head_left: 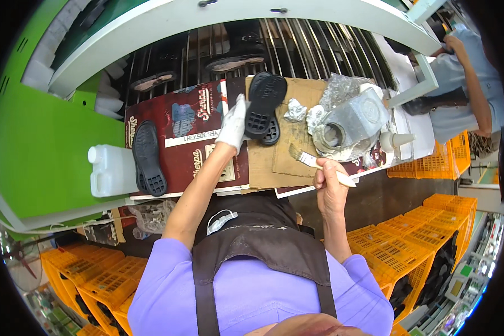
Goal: The person applies a dark liquid adhesive to the soles of black slip-on shoes using a brush. They hold the shoes with gloved hands, systematically coating the textured surfaces and dipping the brush into a container to reload the adhesive.
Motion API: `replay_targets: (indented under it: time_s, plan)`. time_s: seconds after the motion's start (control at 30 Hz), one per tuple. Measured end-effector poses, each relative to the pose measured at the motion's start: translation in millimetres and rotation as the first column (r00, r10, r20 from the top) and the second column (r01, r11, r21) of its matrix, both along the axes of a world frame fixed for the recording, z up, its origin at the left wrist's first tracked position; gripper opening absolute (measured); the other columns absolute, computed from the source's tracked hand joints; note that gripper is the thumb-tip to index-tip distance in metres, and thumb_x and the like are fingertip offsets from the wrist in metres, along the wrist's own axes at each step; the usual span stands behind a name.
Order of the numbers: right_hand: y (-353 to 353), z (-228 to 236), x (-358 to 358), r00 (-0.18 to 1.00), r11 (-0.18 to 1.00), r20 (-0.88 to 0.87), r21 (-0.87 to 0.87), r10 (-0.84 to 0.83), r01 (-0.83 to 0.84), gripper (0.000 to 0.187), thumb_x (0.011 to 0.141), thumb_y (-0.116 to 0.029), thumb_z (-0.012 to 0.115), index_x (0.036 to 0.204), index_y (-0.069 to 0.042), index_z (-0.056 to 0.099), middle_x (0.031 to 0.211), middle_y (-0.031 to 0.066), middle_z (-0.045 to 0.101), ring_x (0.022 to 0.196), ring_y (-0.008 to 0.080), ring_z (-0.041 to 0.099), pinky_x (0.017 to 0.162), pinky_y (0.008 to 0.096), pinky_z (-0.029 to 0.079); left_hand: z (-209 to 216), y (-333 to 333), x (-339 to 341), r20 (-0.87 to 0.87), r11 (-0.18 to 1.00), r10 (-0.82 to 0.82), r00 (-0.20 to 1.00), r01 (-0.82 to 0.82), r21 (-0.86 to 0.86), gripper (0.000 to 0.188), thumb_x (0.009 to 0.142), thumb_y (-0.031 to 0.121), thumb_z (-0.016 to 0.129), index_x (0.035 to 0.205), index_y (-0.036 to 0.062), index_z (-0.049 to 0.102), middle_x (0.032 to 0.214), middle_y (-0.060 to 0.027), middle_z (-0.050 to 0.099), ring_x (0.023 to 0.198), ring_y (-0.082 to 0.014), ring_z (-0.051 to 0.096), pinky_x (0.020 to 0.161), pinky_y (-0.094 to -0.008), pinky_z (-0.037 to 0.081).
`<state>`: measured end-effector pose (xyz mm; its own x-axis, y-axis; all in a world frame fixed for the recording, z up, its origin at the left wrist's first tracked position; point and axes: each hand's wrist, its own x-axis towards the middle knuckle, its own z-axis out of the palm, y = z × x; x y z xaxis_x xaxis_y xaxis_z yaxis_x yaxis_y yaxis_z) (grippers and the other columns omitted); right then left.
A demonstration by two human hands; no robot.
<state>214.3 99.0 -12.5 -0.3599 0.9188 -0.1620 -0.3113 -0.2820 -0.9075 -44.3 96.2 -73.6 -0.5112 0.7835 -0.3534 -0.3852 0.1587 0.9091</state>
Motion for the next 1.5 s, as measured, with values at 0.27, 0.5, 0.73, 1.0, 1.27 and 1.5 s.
replay_targets:
  time_s: [0.27,0.5,0.73,1.0,1.27,1.5]
  plan:
    - [4.6,7.0,-9.1,0.998,0.998,-0.026,-0.013,0.057,-0.057,0.021,0.088,-0.018,0.056,0.092,0.002,0.06,0.061,0.0011,0.049,0.054,0.0062,0.042,0.048,0.0189,0.033,-6.2,-42.0,14.8,-0.734,0.973,-0.14,0.665,0.23,0.023,0.047,0.096,0.029,0.032,0.124,-0.0066,0.043,0.125,-0.0201,0.048,0.117,-0.0273,0.046,0.099,-0.0305,0.034]
    - [2.6,8.9,-10.8,0.996,0.996,0.024,-0.015,0.087,-0.087,0.022,0.089,-0.02,0.055,0.092,0.001,0.061,0.062,-0.0004,0.049,0.055,0.0052,0.042,0.049,0.0187,0.033,18.5,-53.2,14.2,-0.727,0.951,-0.273,0.63,0.288,-0.109,0.048,0.095,0.032,0.031,0.122,-0.0055,0.045,0.123,-0.0206,0.049,0.116,-0.0308,0.047,0.1,-0.0319,0.033]
    - [0.0,8.3,-14.2,0.991,0.991,0.032,-0.011,0.13,-0.13,0.023,0.089,-0.021,0.054,0.091,0.0,0.062,0.061,-0.0011,0.049,0.055,0.0047,0.041,0.05,0.0187,0.033,3.4,-81.8,-2.2,-0.743,0.969,-0.222,0.632,0.056,-0.242,0.043,0.093,0.032,0.037,0.118,0.0006,0.052,0.119,-0.0178,0.054,0.114,-0.0299,0.049,0.096,-0.034,0.037]
    - [-9.4,8.7,-28.6,0.984,0.985,0.071,-0.063,0.164,-0.16,0.024,0.087,-0.021,0.057,0.09,0.002,0.06,0.06,0.0017,0.048,0.053,0.0076,0.041,0.049,0.0199,0.032,-39.5,-111.4,-19.3,-0.966,0.998,0.049,0.255,-0.055,0.036,0.025,0.082,0.01,0.057,0.105,0.0028,0.06,0.106,-0.018,0.059,0.103,-0.0327,0.054,0.089,-0.0392,0.043]
    - [-17.6,11.0,-43.7,0.971,0.976,0.101,-0.064,0.215,-0.209,0.023,0.088,-0.021,0.056,0.091,0.001,0.06,0.061,0.0016,0.048,0.053,0.0076,0.041,0.049,0.0197,0.032,-39.7,-111.9,-20.1,-0.961,0.997,0.08,0.265,-0.04,0.072,0.024,0.08,0.01,0.057,0.104,0.0049,0.06,0.105,-0.0174,0.059,0.101,-0.0334,0.054,0.089,-0.0397,0.043]
    - [-26.0,15.9,-57.1,0.965,0.971,0.119,-0.083,0.234,-0.225,0.023,0.088,-0.022,0.055,0.09,0.001,0.061,0.058,0.0011,0.047,0.053,0.0073,0.04,0.049,0.02,0.031,-43.0,-113.0,-23.9,-0.945,0.995,0.099,0.313,-0.027,0.095,0.024,0.08,0.01,0.057,0.103,0.0046,0.061,0.104,-0.0165,0.06,0.101,-0.0327,0.055,0.089,-0.0392,0.043]
